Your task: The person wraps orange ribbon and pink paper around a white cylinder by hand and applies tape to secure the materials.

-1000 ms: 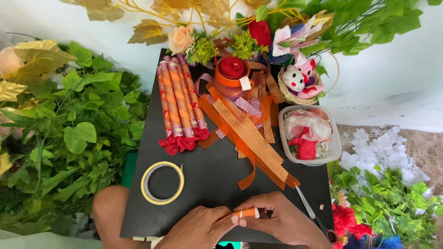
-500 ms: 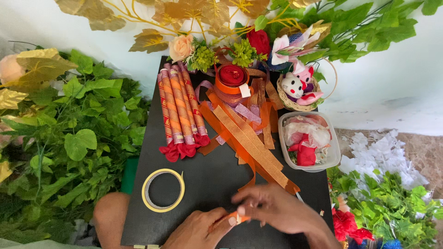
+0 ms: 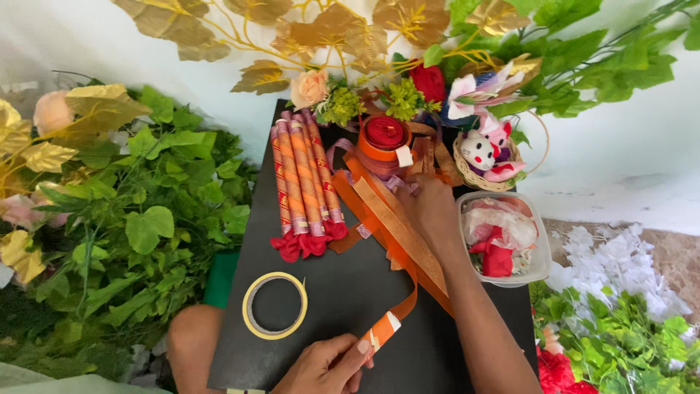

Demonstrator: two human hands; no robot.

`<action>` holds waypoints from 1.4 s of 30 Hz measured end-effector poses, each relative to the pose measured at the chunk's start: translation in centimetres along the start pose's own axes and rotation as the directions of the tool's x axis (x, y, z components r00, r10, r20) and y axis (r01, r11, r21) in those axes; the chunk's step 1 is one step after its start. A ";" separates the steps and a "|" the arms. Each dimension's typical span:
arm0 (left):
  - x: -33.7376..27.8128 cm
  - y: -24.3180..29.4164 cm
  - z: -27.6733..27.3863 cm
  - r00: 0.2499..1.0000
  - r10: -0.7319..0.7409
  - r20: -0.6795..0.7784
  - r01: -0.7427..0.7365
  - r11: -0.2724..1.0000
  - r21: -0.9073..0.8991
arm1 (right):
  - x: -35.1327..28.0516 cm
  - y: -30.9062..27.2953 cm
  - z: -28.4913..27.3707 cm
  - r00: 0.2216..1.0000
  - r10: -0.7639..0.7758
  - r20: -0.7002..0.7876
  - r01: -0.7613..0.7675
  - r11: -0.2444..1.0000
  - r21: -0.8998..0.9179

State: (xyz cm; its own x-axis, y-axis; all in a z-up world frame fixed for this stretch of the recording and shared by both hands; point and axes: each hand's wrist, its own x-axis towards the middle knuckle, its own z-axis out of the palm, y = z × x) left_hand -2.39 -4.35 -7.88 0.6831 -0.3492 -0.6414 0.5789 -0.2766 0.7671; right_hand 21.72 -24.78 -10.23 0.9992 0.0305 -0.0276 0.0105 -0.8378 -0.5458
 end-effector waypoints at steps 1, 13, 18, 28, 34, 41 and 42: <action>0.1 -0.4 -0.1 1.000 0.025 0.014 -0.025 0.999 -0.020 | 0.5 0.1 0.3 0.999 0.037 -0.005 -0.037 0.999 -0.012; -0.2 1.1 -0.4 0.999 0.037 0.004 -0.035 0.984 -0.176 | -0.7 -0.4 -0.4 0.982 -0.152 -0.110 0.170 0.969 0.177; -1.6 4.0 -0.8 0.997 -0.072 -0.037 0.064 0.983 -0.172 | -2.8 -3.1 -2.1 0.885 -0.375 -0.276 0.424 0.894 0.146; -1.5 3.1 -1.2 0.973 0.147 -0.178 -0.120 0.981 0.151 | -14.3 -7.5 -9.4 0.988 -0.115 0.104 0.023 0.772 0.635; -0.9 2.8 -0.4 0.969 0.198 -0.146 -0.167 0.966 0.200 | -20.8 -1.5 -5.3 0.936 0.172 0.308 -0.345 0.625 0.700; -1.7 4.7 0.5 0.991 0.110 -0.072 -0.103 0.991 0.089 | -22.7 -1.6 -3.0 0.973 0.182 0.140 -0.228 0.685 0.692; -1.9 4.7 0.7 0.990 0.122 -0.077 -0.113 0.988 0.105 | -22.9 -1.8 -3.0 0.969 0.204 0.139 -0.241 0.661 0.711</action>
State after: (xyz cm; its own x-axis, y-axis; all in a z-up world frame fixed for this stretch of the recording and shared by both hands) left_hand -1.23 -5.60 -3.05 0.7806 -0.3105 -0.5425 0.4477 -0.3281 0.8318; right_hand -1.03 -25.63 -6.15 0.9649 -0.0653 -0.2545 -0.2622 -0.1740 -0.9492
